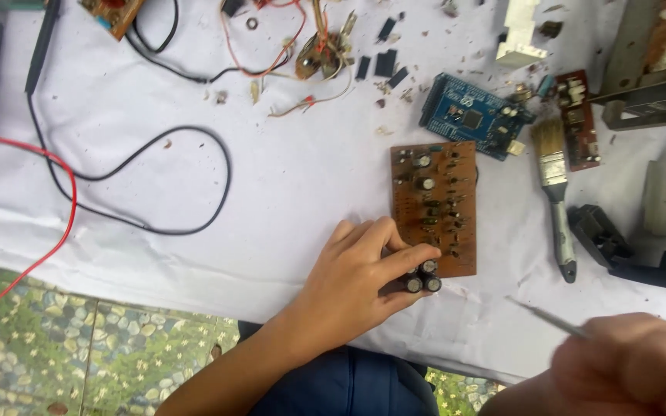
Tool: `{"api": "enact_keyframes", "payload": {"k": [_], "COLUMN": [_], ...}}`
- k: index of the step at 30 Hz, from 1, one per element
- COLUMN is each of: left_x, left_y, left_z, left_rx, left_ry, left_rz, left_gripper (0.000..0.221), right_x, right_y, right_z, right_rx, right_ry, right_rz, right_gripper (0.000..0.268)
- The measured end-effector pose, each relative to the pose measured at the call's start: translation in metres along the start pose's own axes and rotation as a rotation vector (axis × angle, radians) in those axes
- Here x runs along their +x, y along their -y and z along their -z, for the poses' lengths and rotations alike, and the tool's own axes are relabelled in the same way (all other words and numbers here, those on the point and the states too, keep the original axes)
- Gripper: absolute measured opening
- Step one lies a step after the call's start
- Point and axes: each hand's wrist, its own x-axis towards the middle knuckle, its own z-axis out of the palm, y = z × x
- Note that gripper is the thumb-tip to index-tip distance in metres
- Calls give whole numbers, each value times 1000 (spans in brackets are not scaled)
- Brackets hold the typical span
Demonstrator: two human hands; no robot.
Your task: Removing capacitors from a circuit board using a screwdriver as a prying tool.
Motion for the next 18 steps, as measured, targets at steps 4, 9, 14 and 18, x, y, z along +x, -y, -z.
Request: {"api": "enact_keyframes", "payload": {"k": [4,9,14,18], "left_x": [0,-2,-3,-3], "left_y": [0,0,3,2], "left_z": [-2,-1,-3,-3], "left_rx": [5,-9,8,8], "left_ry": [-10,-47,-38,-48], "left_rz": [9,13,-11,0], "left_gripper": [41,43,43,44], "right_x": [28,25,24,27], "right_y": [40,34,43,36], "right_z": [-55,-79,-71,-88], "right_rx": [270,527,323,321], "right_ry": [87,110,185,117], "right_rz": [-237,-400,-302,-342], "right_gripper": [41,59,61,60]}}
